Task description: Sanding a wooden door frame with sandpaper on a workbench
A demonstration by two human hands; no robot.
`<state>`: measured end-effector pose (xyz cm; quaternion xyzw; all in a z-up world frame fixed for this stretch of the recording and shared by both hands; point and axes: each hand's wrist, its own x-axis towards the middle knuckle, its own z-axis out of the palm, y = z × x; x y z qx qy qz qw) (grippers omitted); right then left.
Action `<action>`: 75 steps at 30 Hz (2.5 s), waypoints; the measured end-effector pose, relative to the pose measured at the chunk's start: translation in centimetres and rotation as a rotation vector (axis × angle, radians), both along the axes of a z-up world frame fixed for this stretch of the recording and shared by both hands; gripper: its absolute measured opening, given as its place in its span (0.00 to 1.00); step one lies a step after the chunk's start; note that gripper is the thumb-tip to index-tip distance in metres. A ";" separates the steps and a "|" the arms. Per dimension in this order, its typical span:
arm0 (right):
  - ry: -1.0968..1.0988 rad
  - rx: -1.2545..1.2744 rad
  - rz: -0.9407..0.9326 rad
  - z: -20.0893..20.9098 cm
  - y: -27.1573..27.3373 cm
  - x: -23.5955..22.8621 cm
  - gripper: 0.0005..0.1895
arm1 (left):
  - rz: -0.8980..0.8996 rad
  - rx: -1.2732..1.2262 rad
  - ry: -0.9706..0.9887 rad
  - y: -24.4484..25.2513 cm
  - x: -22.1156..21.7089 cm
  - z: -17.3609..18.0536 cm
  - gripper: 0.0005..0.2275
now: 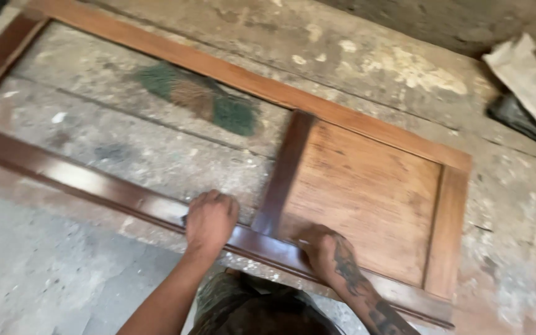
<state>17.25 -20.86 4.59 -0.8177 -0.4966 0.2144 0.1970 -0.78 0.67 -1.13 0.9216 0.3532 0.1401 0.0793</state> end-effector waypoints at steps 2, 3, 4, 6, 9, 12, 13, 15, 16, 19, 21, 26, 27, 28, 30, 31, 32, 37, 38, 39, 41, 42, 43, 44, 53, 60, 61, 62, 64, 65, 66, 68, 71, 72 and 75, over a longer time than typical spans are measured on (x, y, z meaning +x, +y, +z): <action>-0.086 -0.007 -0.006 0.6 -4.5 2.6 0.09 | -0.035 -0.026 -0.022 0.1 0.0 0.4 0.11; -0.067 -0.199 -0.103 0.4 -7.5 4.4 0.07 | -0.034 0.011 -0.017 0.1 0.0 0.4 0.11; -0.044 -0.389 -0.203 0.4 -10.5 6.1 0.06 | -0.033 0.047 -0.014 0.2 0.1 0.5 0.11; -0.138 -0.437 -0.303 -2.0 -17.6 9.5 0.08 | -0.027 0.065 -0.071 0.0 0.4 0.2 0.11; -0.223 -0.489 -0.373 -2.8 -20.9 11.4 0.10 | 0.012 0.063 -0.069 -0.1 0.3 0.5 0.11; -0.205 -0.414 -0.356 -1.5 -17.9 9.0 0.07 | 0.024 -0.004 0.015 -0.3 0.4 1.1 0.13; -0.184 -0.327 -0.337 -1.0 -16.4 7.7 0.05 | 0.037 -0.045 0.057 -0.5 0.3 1.3 0.15; -0.251 -0.299 -0.277 -2.1 -18.5 8.9 0.10 | 0.034 -0.035 0.058 -0.6 0.3 1.2 0.15; -0.322 -0.269 -0.214 -2.6 -19.4 9.6 0.20 | 0.034 -0.025 0.055 -0.5 0.3 1.1 0.16; -0.285 -0.760 -0.311 2.6 -17.8 9.5 0.12 | 0.050 -0.029 0.056 -0.4 0.3 0.4 0.15; -0.282 -0.568 -0.321 -1.0 -18.2 8.7 0.16 | 0.052 -0.009 0.044 -0.3 0.2 0.0 0.14; -0.282 -0.224 -0.272 -1.3 -19.5 8.8 0.22 | 0.026 0.026 0.008 -0.1 0.2 -0.1 0.14; -0.257 -0.423 -0.399 -0.2 -19.8 9.2 0.17 | 0.025 0.027 0.007 -0.2 0.2 -0.3 0.14; -0.230 -0.618 -0.530 0.9 -20.1 9.6 0.13 | 0.023 0.029 0.006 -0.2 0.1 -0.5 0.13; -0.258 -0.366 -0.419 -2.0 -20.4 10.0 0.09 | 0.038 0.019 0.027 -0.2 0.2 -0.4 0.14; -0.284 -0.112 -0.311 -3.5 -20.5 10.1 0.07 | 0.051 0.008 0.048 -0.2 0.2 -0.4 0.14; -0.282 -0.112 -0.311 -3.1 -20.3 9.6 0.07 | 0.051 0.008 0.050 -0.2 0.2 -0.4 0.14; -0.331 -0.568 -0.371 -0.4 -21.9 9.8 0.22 | 0.046 0.039 0.053 0.0 0.1 -0.7 0.13; -0.334 -0.569 -0.373 -0.9 -21.6 9.8 0.22 | 0.044 0.038 0.049 -0.1 0.4 -0.9 0.13; -0.353 -0.500 -0.348 -1.6 -21.3 9.6 0.22 | 0.037 0.081 0.024 -0.1 0.2 -1.0 0.12; -0.369 -0.428 -0.321 -2.6 -20.6 8.7 0.22 | 0.032 0.126 0.001 -0.2 0.2 -0.9 0.12; -0.330 -0.297 -0.317 -2.9 -20.2 8.1 0.20 | 0.037 0.088 0.012 -0.3 0.3 -0.7 0.12; -0.288 -0.162 -0.314 -3.3 -19.7 7.3 0.19 | 0.041 0.053 0.024 -0.4 0.2 -0.5 0.13; -0.284 -0.156 -0.312 -3.4 -20.8 8.0 0.19 | 0.043 0.059 0.027 -0.3 -0.2 -0.3 0.13; -0.516 0.086 -0.480 -5.0 -25.4 7.3 0.14 | 0.018 0.091 0.012 -0.2 0.1 -0.6 0.13; -0.192 -0.109 -0.643 -1.2 -17.1 2.2 0.11 | 0.026 0.011 0.056 -0.6 0.2 -0.3 0.14; 0.181 -0.144 -0.718 0.5 -13.5 1.8 0.19 | 0.049 -0.008 0.097 -0.2 0.2 -0.2 0.14; 0.181 -0.137 -0.720 -3.8 -12.3 0.1 0.19 | 0.047 -0.002 0.095 0.0 0.4 -0.3 0.14; 0.526 0.152 -0.454 -12.5 -10.2 -3.9 0.18 | 0.036 0.046 0.075 -0.1 0.2 -0.6 0.14; 0.530 0.152 -0.462 -9.7 -8.7 -5.1 0.18 | 0.029 0.045 0.079 -0.1 0.1 -0.4 0.14; 0.130 0.247 -0.253 -6.8 -7.1 -6.1 0.17 | 0.009 0.068 0.054 -0.2 0.0 -0.2 0.13; -0.282 0.329 -0.039 -7.5 -8.7 -5.6 0.24 | -0.014 0.093 0.015 -0.2 0.5 -0.1 0.13; 0.404 0.287 -0.372 -11.4 -16.6 -1.9 0.26 | -0.008 0.040 0.018 -0.2 0.4 0.2 0.13; 0.663 0.499 -0.813 -8.6 -17.9 -0.1 0.21 | -0.003 0.017 0.034 -0.2 0.4 0.1 0.13; 0.184 0.454 -0.944 -7.4 -23.4 2.1 0.18 | 0.003 -0.051 0.093 -0.2 0.1 0.9 0.14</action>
